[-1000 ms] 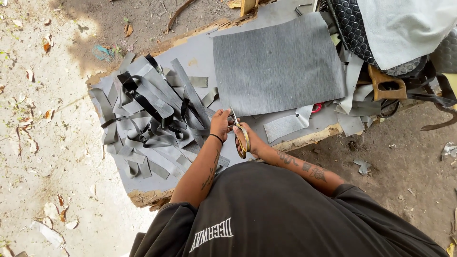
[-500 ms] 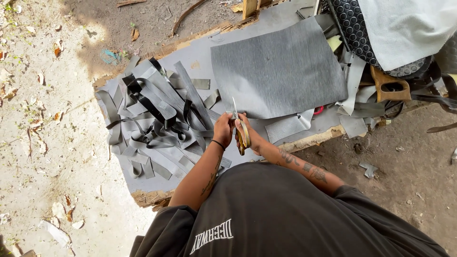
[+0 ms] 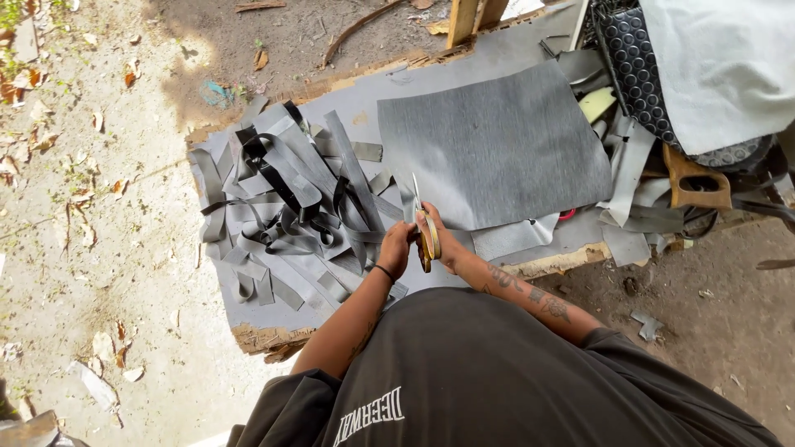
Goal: Cutting grey fabric into long, uniform strips using scissors on a workbench.
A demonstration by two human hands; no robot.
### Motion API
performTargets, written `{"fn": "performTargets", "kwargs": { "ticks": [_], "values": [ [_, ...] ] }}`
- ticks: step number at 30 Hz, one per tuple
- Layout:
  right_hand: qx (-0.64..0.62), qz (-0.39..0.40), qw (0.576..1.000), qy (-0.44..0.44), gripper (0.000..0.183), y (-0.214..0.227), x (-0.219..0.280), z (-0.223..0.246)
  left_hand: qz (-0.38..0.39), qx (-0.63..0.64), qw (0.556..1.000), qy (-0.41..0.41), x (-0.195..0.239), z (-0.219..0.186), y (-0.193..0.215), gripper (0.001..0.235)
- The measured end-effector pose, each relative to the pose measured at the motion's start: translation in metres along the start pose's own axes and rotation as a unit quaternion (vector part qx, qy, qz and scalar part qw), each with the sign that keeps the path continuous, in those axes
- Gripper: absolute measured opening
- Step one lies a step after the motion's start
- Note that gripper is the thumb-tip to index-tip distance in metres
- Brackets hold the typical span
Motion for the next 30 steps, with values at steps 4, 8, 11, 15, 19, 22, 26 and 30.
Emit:
{"fn": "performTargets", "kwargs": {
  "ticks": [4, 8, 11, 15, 19, 22, 26, 30],
  "values": [
    [0.021, -0.003, 1.000, -0.001, 0.063, 0.004, -0.013, -0.008, -0.029, 0.060, 0.998, -0.004, -0.006, 0.019, 0.010, 0.015],
    [0.022, -0.013, 1.000, -0.012, 0.057, -0.002, -0.008, -0.001, -0.083, 0.100, 0.992, -0.002, -0.021, 0.052, 0.036, 0.022],
    [-0.010, -0.004, 1.000, -0.024, 0.058, -0.006, -0.014, 0.010, -0.086, 0.109, 0.990, -0.002, -0.010, 0.052, 0.035, 0.020],
    [-0.015, 0.001, 1.000, -0.020, 0.059, -0.008, -0.022, 0.009, -0.094, 0.097, 0.991, 0.001, -0.012, 0.059, 0.049, 0.011],
    [-0.014, 0.001, 1.000, -0.020, 0.058, -0.007, -0.036, 0.009, -0.122, 0.108, 0.987, 0.012, -0.003, 0.064, 0.051, 0.012],
    [-0.022, 0.009, 0.999, -0.026, 0.060, -0.006, -0.053, 0.009, -0.127, 0.099, 0.987, 0.016, 0.003, 0.057, 0.059, 0.015],
    [-0.028, 0.011, 0.999, -0.012, 0.059, -0.007, -0.064, 0.012, -0.115, 0.070, 0.990, 0.037, -0.011, 0.078, 0.071, 0.019],
    [-0.033, 0.018, 0.999, -0.021, 0.060, -0.010, -0.082, 0.014, -0.123, 0.093, 0.987, 0.040, 0.002, 0.060, 0.065, 0.018]
  ]
}}
Point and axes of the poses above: each hand's wrist, its own x-axis away from the middle knuckle, its own y-axis out of the back of the hand, z = x × y, the point moved 3 cm from there along -x, towards the middle knuckle, and after that the axes turned 3 degrees about -y, right-handed, at the moved point
